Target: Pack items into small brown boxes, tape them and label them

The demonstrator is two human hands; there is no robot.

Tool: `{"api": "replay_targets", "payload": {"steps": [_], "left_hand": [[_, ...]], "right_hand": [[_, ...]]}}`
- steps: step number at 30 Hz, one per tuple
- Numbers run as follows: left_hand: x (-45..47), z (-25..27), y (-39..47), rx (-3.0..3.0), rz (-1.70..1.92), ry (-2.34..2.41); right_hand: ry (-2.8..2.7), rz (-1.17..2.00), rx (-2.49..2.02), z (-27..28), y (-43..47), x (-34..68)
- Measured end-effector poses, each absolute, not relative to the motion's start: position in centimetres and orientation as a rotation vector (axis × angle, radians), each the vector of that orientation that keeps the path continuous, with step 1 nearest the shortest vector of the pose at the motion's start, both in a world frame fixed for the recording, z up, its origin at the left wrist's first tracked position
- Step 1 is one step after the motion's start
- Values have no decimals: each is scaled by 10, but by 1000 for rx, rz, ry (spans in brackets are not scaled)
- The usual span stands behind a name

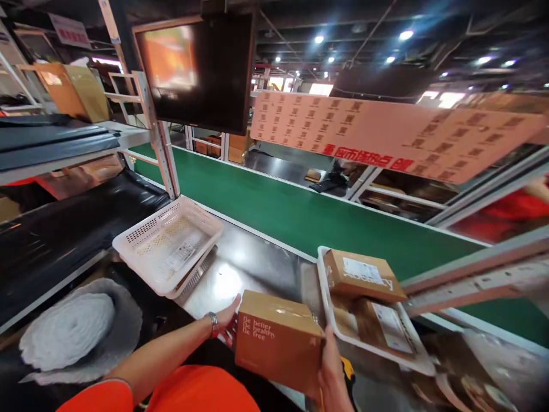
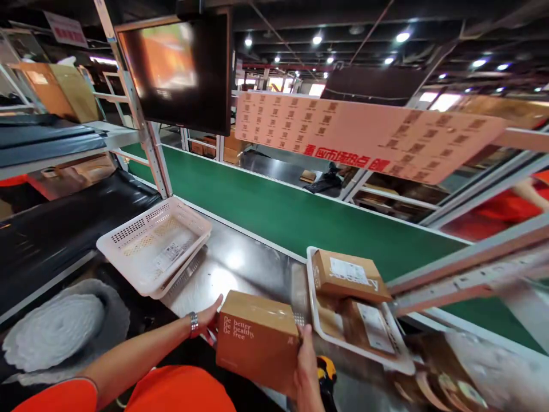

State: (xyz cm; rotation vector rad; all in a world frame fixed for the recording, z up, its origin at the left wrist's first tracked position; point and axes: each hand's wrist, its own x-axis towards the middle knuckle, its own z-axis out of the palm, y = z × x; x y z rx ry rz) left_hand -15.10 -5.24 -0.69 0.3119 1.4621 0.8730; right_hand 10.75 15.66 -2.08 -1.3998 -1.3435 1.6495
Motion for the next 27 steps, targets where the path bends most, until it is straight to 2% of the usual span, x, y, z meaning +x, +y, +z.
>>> {"api": "replay_targets", "payload": {"steps": [3, 6, 11, 12, 14, 17, 21, 24, 27], "left_hand": [[-151, -17, -57, 310, 690, 1335], [-164, -11, -71, 522, 655, 1395], [-269, 54, -110, 1020, 929, 1908], [-301, 68, -116, 1070, 917, 2065], [-362, 89, -127, 1077, 656, 2376], [-427, 98, -131, 1105, 324, 2480], [-458, 84, -128, 1274, 3, 2453], [-477, 72, -123, 1350, -136, 2407], [-503, 72, -112, 1533, -69, 2235]], "right_hand": [[-1508, 1481, -1345, 19, 195, 74], [-1924, 1151, -1221, 25, 190, 40], [-2365, 468, -1338, -35, 100, 11], [-2431, 361, -1407, -48, 81, 9], [-2566, 235, -1501, -65, 54, 7], [-2727, 251, -1505, -62, 42, 5], [-2928, 495, -1335, -29, 51, 14], [-3036, 657, -1235, -10, 51, 32], [-2995, 709, -1265, -6, 42, 52]]}}
